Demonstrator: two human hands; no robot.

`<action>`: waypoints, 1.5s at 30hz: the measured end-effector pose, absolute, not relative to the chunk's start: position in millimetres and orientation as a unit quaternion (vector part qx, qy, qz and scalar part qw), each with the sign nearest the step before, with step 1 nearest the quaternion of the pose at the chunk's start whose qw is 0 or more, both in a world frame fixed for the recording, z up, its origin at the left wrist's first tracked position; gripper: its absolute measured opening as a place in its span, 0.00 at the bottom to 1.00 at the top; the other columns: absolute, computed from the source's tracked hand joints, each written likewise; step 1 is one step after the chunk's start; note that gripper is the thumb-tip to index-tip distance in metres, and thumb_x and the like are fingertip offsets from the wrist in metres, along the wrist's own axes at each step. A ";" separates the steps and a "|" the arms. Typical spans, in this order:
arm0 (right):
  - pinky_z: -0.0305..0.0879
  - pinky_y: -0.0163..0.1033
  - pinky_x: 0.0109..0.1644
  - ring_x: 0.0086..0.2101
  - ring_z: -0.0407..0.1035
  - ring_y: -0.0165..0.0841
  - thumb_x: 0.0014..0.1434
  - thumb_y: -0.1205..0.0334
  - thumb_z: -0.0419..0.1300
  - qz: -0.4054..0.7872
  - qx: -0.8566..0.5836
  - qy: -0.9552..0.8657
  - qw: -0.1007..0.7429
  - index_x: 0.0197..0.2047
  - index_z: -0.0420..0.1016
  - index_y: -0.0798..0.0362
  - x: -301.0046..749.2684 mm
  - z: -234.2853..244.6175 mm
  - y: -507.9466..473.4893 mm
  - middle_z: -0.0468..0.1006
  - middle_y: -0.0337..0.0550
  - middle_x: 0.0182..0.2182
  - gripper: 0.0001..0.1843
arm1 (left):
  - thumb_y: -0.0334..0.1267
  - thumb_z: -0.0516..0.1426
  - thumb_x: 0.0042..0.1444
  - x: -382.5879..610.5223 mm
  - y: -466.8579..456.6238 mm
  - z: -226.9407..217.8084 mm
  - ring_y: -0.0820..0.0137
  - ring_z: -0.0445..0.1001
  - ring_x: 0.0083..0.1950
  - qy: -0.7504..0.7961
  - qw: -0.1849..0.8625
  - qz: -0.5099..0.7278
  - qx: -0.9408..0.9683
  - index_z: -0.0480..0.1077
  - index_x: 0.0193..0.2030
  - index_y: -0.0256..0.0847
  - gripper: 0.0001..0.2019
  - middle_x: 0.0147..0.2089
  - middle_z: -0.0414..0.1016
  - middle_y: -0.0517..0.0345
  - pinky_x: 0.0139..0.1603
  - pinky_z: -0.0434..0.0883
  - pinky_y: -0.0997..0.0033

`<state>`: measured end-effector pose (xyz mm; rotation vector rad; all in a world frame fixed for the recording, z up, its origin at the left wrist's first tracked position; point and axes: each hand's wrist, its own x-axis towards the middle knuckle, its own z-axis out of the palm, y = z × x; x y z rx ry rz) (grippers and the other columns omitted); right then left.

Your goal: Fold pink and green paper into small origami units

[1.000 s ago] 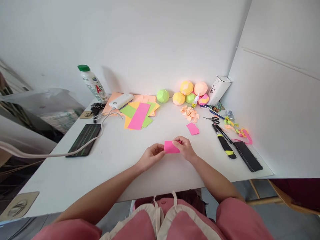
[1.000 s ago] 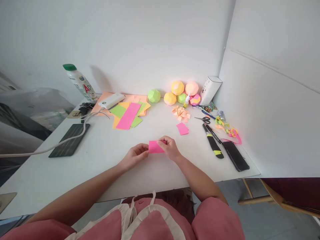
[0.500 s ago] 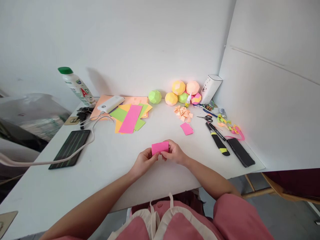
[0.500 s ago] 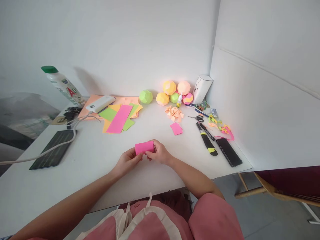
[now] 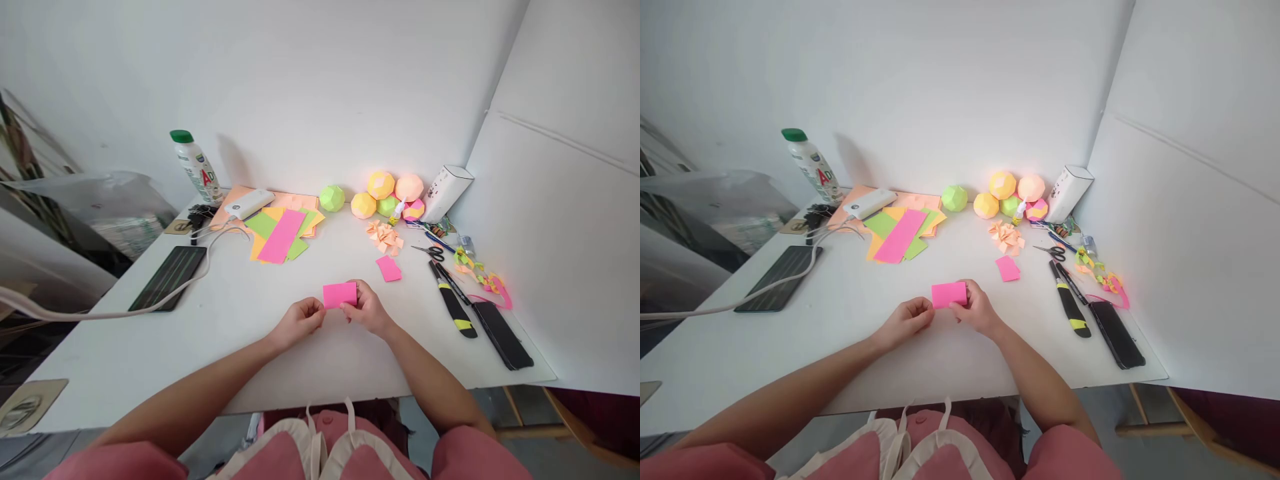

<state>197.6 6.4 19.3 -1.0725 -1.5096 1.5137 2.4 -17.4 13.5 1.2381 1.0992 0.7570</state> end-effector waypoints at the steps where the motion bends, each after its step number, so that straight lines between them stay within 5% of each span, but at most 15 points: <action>1: 0.66 0.34 0.26 0.24 0.63 0.24 0.51 0.63 0.62 0.589 -0.416 -0.585 0.370 0.46 0.61 0.50 198.0 19.2 7.3 0.69 0.32 0.28 0.19 | 0.46 0.56 0.48 1.6 -17.4 13.6 0.78 0.58 0.21 0.476 0.616 0.328 0.536 0.61 0.28 0.41 0.11 0.23 0.63 0.66 0.22 0.55 0.77; 11: 0.64 0.32 0.25 0.24 0.63 0.24 0.50 0.64 0.61 0.570 -0.443 -0.598 0.348 0.45 0.62 0.51 197.4 13.9 9.6 0.68 0.32 0.29 0.18 | 0.47 0.56 0.50 0.3 -18.3 9.2 0.77 0.61 0.23 0.446 0.631 0.302 0.559 0.60 0.28 0.41 0.13 0.25 0.65 0.65 0.24 0.60 0.75; 19: 0.64 0.33 0.26 0.23 0.63 0.24 0.51 0.65 0.60 0.575 -0.454 -0.590 0.338 0.55 0.57 0.48 197.9 9.5 8.6 0.69 0.32 0.29 0.28 | 0.49 0.56 0.53 -0.2 -18.3 6.5 0.76 0.62 0.23 0.428 0.621 0.294 0.587 0.62 0.28 0.41 0.13 0.25 0.65 0.65 0.26 0.62 0.74; 45: 0.57 0.31 0.24 0.22 0.60 0.25 0.53 0.65 0.58 0.548 -0.459 -0.628 0.308 0.60 0.54 0.48 200.5 5.6 9.5 0.66 0.31 0.26 0.32 | 0.47 0.55 0.53 -2.2 -18.0 5.4 0.75 0.62 0.25 0.403 0.628 0.268 0.609 0.62 0.29 0.41 0.12 0.24 0.63 0.65 0.27 0.60 0.74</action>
